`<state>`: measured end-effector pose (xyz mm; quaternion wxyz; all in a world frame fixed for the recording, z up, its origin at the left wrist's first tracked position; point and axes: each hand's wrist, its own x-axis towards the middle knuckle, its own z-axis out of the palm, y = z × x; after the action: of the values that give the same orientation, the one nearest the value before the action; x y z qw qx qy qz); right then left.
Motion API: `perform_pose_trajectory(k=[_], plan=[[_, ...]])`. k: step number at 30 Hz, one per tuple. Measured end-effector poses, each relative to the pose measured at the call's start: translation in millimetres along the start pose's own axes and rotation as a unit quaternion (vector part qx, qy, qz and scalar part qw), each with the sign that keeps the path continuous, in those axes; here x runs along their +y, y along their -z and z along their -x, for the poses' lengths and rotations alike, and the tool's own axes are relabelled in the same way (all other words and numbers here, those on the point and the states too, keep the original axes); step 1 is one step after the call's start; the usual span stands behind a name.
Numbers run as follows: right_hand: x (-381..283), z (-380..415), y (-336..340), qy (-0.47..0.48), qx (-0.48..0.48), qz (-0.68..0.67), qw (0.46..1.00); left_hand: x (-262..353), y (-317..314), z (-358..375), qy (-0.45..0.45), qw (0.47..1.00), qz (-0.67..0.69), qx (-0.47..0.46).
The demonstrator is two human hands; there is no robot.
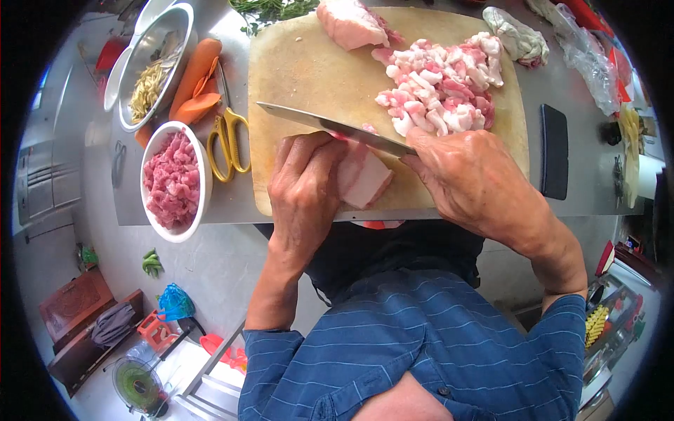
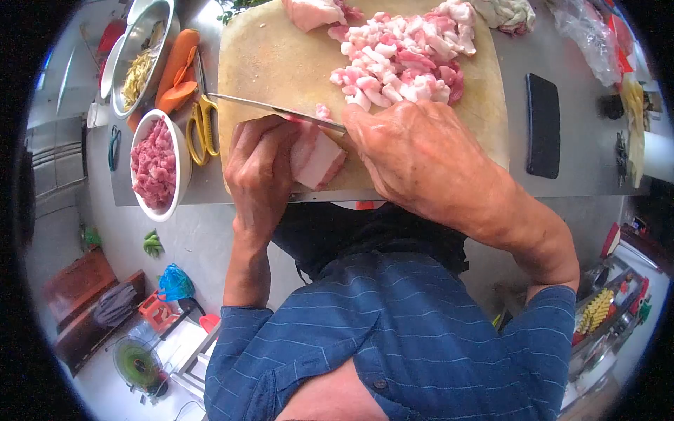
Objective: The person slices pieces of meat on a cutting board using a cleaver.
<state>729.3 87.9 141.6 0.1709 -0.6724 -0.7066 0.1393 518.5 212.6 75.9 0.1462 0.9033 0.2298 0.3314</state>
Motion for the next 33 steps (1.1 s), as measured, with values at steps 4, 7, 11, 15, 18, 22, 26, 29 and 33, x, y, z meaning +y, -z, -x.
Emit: perform_pose_trajectory(k=[4, 7, 11, 15, 18, 22, 26, 29, 33], plan=[[1, 13, 1, 0.006, 0.012, 0.011, 1.000, 0, 0, -1, 0.004, 1.000, 0.001, -0.002], [-7, 26, 19, -0.028, -0.017, -0.001, 0.999, -2, -2, 3, 0.019, 1.000, 0.008, -0.001], [-16, 26, 33, -0.079, -0.109, 0.030, 0.990, -3, 0, 1, 0.012, 0.999, 0.033, -0.002], [-10, 7, 19, 0.000, -0.038, 0.053, 0.998, -5, 1, -1, 0.011, 0.999, 0.052, -0.006], [-6, -22, -15, 0.098, 0.097, 0.028, 0.990, -4, 1, 0, 0.008, 0.999, 0.052, -0.007], [-17, -39, -19, 0.056, -0.051, 0.042, 0.996, -4, -2, 5, 0.023, 0.998, 0.056, 0.005], [-2, -10, -6, 0.020, 0.003, 0.045, 0.999, -9, -7, 8, 0.015, 0.998, 0.048, 0.028], [6, -4, 0, -0.042, 0.016, 0.027, 0.999, -8, -9, 11, 0.014, 0.997, 0.064, 0.051], [-7, 2, 11, -0.057, -0.011, -0.006, 0.998, -7, -8, 11, -0.002, 0.997, 0.049, 0.056]])
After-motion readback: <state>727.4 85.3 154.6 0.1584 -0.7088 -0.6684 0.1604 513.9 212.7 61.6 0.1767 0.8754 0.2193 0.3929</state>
